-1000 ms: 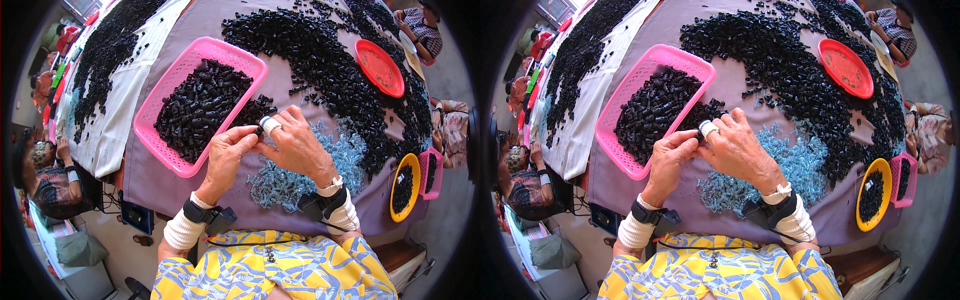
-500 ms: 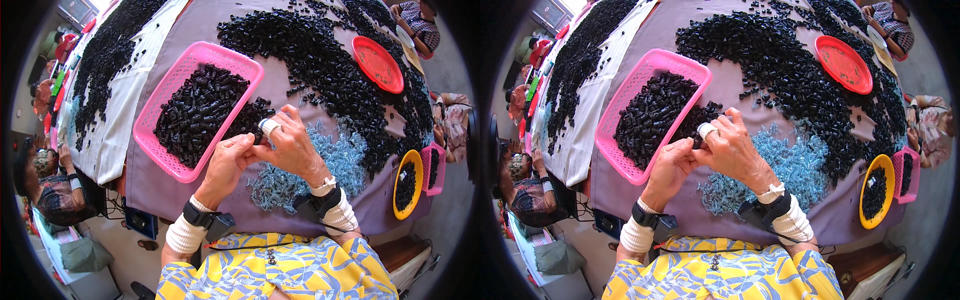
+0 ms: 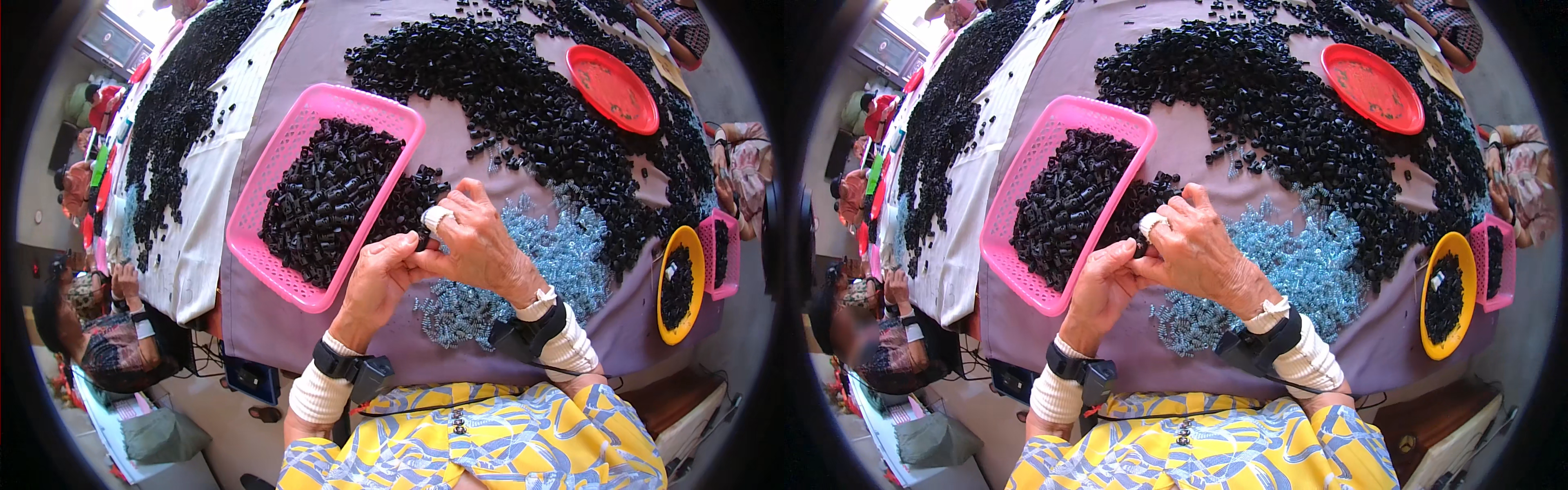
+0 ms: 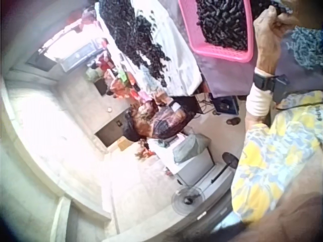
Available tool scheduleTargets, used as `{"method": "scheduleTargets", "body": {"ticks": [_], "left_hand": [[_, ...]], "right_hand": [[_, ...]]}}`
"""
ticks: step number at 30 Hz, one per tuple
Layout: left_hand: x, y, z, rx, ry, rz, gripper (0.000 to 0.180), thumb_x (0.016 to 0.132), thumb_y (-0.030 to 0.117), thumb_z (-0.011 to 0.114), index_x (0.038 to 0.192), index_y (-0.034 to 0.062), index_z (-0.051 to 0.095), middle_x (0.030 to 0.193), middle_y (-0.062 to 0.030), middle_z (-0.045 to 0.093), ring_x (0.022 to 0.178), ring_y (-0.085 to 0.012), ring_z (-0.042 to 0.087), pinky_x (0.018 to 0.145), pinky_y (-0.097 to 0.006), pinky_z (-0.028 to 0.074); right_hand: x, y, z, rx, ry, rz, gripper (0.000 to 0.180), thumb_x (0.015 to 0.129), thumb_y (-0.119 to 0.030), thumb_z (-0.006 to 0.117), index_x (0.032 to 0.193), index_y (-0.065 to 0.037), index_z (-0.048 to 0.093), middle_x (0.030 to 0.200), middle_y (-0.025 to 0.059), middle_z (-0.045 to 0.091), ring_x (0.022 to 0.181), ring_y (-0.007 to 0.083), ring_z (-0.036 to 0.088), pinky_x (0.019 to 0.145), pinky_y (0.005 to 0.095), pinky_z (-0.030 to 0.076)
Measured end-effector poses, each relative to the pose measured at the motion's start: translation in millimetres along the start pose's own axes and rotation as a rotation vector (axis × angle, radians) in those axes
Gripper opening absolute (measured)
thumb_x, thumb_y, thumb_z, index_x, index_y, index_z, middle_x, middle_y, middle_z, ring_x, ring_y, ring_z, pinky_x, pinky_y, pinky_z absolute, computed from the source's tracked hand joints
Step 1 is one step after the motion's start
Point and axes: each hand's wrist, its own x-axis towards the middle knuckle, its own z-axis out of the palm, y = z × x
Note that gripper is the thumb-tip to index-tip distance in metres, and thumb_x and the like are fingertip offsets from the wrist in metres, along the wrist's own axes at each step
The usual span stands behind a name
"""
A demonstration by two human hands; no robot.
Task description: The person is assembling small black rubber components by inserting blue fibers into them on a factory assembly line.
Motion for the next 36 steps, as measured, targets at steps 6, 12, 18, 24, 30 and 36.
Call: {"method": "scheduleTargets", "body": {"ticks": [6,12,18,24,30,36], "left_hand": [[4,-2,0,0.0,0.0,0.002,0.021,0.094,0.014,0.051,0.099,-0.0023,0.062,0.09,-0.0109,0.066,0.085,-0.0194,0.066,0.083,-0.036,0.053],[5,1,5,-0.03,-0.023,-0.033,0.018,0.093,0.012,0.053,0.098,-0.0027,0.063,0.093,-0.0102,0.066,0.086,-0.0184,0.065,0.082,-0.035,0.053],[8,0,5,-0.016,-0.014,0.007,0.019,0.093,0.012,0.052,0.098,-0.0031,0.062,0.094,-0.0096,0.065,0.086,-0.0181,0.065,0.082,-0.034,0.053],[8,5,6,0.009,-0.029,0.01,0.022,0.095,0.015,0.052,0.098,-0.0031,0.062,0.094,-0.0106,0.065,0.085,-0.0178,0.065,0.082,-0.035,0.054],[5,0,3,0.124,-0.055,0.036,0.033,0.098,0.026,0.049,0.1,-0.0038,0.062,0.092,-0.0109,0.066,0.085,-0.0177,0.066,0.081,-0.035,0.055],[-6,-3,3,0.202,-0.029,0.1,0.027,0.096,0.022,0.054,0.102,-0.0029,0.062,0.092,-0.0096,0.067,0.084,-0.0155,0.065,0.08,-0.033,0.055]], "right_hand": [[-1,1,-3,-0.018,0.007,0.019,0.022,0.064,-0.024,0.07,0.067,-0.006,0.058,0.064,0.0064,0.055,0.07,0.0245,0.056,0.082,0.0421,0.041],[-3,6,0,0.073,0.07,-0.026,0.02,0.063,-0.02,0.07,0.066,-0.006,0.055,0.062,0.0062,0.053,0.066,0.0246,0.054,0.081,0.0402,0.041],[-4,11,5,0.124,0.082,-0.065,0.02,0.065,-0.017,0.07,0.065,-0.005,0.053,0.062,0.006,0.052,0.064,0.0242,0.053,0.08,0.0392,0.041],[1,10,0,0.116,0.073,-0.082,0.021,0.066,-0.019,0.07,0.064,-0.006,0.054,0.061,0.0061,0.052,0.064,0.0239,0.053,0.08,0.0388,0.041],[-5,13,-4,0.082,0.051,-0.079,0.021,0.067,-0.019,0.071,0.065,-0.007,0.054,0.062,0.0058,0.052,0.063,0.0236,0.053,0.08,0.0391,0.041],[-5,2,-8,0.087,-0.059,-0.082,0.029,0.07,-0.028,0.074,0.071,-0.005,0.056,0.064,0.0079,0.055,0.066,0.0249,0.055,0.082,0.0387,0.042]]}}
